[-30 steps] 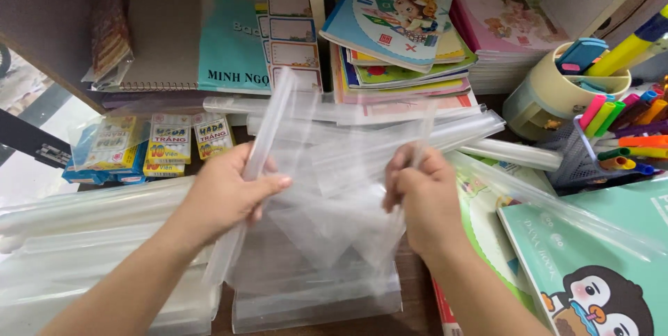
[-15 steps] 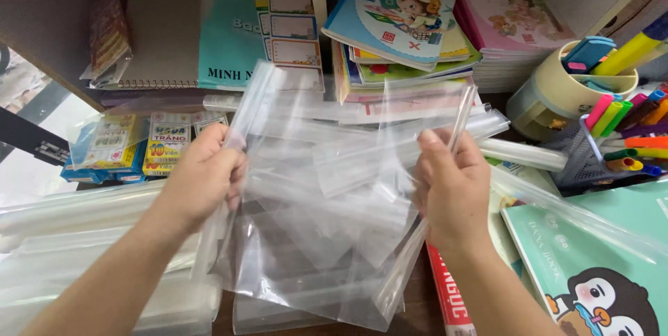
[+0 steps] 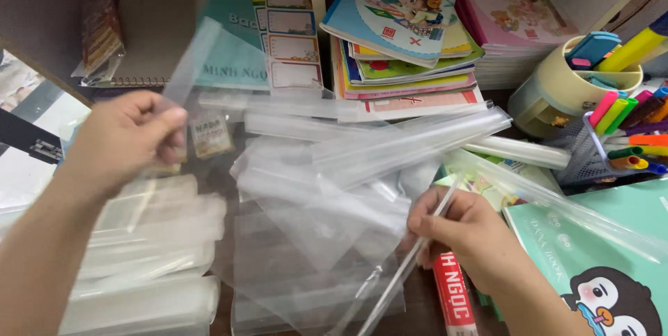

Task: The person organizes several plastic sheets on a desk, picking them up, folding some, and stacking them alongside other plastic items.

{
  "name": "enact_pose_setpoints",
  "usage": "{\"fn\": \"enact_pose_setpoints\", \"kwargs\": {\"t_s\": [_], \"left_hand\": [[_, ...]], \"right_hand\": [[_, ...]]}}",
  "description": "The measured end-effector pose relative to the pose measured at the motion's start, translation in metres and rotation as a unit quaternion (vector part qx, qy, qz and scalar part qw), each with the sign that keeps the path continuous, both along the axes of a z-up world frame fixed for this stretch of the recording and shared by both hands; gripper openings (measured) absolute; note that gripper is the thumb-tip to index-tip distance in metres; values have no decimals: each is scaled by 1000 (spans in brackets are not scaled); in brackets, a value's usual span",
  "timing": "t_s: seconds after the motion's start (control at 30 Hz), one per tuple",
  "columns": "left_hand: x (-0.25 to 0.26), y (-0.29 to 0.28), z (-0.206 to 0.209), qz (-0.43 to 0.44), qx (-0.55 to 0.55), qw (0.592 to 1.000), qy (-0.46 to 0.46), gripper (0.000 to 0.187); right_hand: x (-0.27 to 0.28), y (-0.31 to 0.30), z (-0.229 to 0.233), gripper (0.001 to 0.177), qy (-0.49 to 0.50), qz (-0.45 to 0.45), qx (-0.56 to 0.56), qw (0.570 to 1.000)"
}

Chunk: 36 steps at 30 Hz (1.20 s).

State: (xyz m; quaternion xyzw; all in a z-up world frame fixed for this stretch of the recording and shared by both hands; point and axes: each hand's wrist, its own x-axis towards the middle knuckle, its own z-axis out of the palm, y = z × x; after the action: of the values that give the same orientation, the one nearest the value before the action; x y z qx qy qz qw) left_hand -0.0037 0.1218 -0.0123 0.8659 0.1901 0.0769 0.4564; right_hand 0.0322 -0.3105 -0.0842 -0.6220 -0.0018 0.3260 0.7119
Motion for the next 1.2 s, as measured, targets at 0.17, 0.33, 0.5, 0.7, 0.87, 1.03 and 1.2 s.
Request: {"fn": "enact_pose_setpoints", "kwargs": {"t_s": [0.17, 0.33, 0.5, 0.7, 0.87, 1.03, 1.2], "left_hand": [[-7, -4, 24, 21, 221, 970, -102, 28], [-6, -11, 46, 25, 354, 932, -79, 37], [4, -2, 51, 34, 338, 938, 73, 38], [4, -14, 38, 17, 298, 948, 111, 35], [-5, -34, 18, -157, 371, 909, -106, 39], [-8, -65, 12, -198, 306, 931, -39, 43], [-11, -92, 15, -239, 350, 903, -75, 35]], "right_hand": [[-10, 4, 0, 7, 20, 81, 84, 993], [-26, 27, -14, 11, 63, 266, 64, 960], [-31, 39, -29, 12, 104, 223, -16, 969], [-19, 31, -18, 32, 155, 97, -45, 982], [-5, 11, -6, 37, 82, 201, -95, 971], [25, -7, 1, 31, -345, 53, -325, 879], [54, 18, 6, 65, -728, 1, -450, 517]]}}
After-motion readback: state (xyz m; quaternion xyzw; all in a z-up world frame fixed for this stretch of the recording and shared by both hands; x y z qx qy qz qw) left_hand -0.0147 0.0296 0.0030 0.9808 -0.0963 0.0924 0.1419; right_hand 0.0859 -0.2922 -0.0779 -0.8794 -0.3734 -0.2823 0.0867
